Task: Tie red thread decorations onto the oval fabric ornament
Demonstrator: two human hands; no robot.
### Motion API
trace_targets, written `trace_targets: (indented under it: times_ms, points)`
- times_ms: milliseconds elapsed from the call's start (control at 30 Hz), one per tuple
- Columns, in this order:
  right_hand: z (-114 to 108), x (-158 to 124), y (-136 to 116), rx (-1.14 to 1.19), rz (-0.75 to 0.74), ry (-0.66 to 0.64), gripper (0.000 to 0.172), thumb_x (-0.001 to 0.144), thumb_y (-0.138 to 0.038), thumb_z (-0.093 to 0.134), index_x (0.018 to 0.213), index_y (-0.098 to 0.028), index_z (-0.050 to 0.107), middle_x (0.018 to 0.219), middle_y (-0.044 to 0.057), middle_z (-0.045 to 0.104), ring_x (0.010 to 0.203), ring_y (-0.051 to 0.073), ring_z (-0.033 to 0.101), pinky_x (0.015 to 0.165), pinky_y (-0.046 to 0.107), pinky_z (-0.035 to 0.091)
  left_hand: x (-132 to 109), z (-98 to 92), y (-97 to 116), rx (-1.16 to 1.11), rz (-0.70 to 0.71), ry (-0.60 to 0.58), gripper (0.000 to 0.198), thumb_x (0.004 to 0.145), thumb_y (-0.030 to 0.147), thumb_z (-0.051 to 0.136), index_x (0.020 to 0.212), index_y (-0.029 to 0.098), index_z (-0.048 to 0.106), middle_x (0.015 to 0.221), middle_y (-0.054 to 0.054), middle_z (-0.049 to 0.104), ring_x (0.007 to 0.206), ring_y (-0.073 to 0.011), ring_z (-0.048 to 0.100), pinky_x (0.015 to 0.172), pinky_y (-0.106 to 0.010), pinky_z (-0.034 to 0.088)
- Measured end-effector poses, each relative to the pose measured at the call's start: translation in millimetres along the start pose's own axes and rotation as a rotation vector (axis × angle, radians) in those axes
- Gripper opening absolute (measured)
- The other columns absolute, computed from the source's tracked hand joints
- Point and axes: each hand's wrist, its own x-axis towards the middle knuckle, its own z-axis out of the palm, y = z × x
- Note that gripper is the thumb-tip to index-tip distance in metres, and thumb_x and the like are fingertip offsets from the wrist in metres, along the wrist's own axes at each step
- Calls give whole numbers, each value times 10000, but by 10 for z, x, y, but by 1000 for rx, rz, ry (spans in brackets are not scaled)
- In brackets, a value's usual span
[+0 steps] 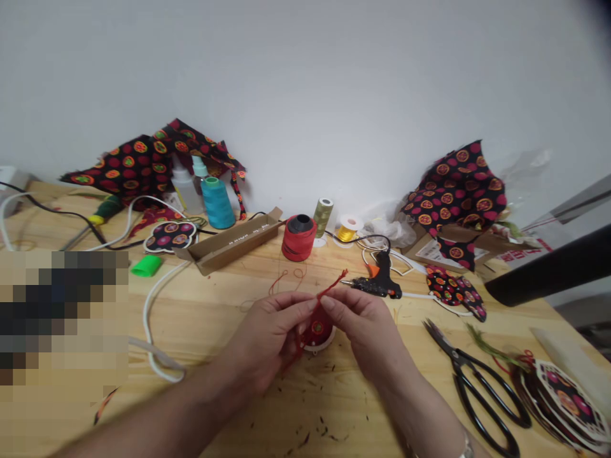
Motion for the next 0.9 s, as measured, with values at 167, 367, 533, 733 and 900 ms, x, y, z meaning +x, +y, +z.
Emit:
trace_targets:
  times_ms: [167, 367, 533, 733, 900]
  points:
    - [37, 2, 54, 114, 33, 46, 188, 616, -293, 755, 690, -138, 678, 586, 12, 654, 515, 126, 577, 577, 277, 471, -2, 19, -4, 15, 8, -26, 80, 696, 234, 703, 739, 172, 730, 516, 27, 614, 447, -69, 526, 427, -157, 389]
    - [54, -7, -3, 136, 84, 54, 239, 596, -333, 762, 652, -140, 631, 514, -11, 618, 437, 118, 555, 515, 273, 479, -16, 37, -9, 37, 25, -39, 51, 690, 210, 697, 670, 167, 717, 592, -9, 669, 527, -106, 568, 516, -205, 434]
    - [36, -20, -4, 87, 51, 33, 240, 649, -347, 714, 663, -146, 583, 469, -24, 579, 409, 107, 521, 454, 238, 439, -25, 37, -4, 86, 30, -64, 96, 706, 235, 685, 655, 160, 718, 572, -1, 653, 512, -95, 549, 509, -199, 416]
    - [17, -14, 0, 74, 69, 48, 249, 650, -337, 698, 627, -154, 530, 416, -90, 414, 352, 33, 331, 358, 162, 251, -33, 45, 13, 119, 13, -49, 66, 704, 224, 681, 696, 177, 728, 616, -16, 699, 591, -140, 624, 591, -233, 478]
    - [-4, 0, -9, -43, -11, 79, 200, 678, -313, 668, 646, -140, 573, 487, -59, 471, 418, 41, 357, 393, 173, 265, -33, 27, -1, 165, 25, -12, 67, 696, 227, 690, 667, 175, 720, 605, -6, 690, 560, -114, 588, 555, -202, 443]
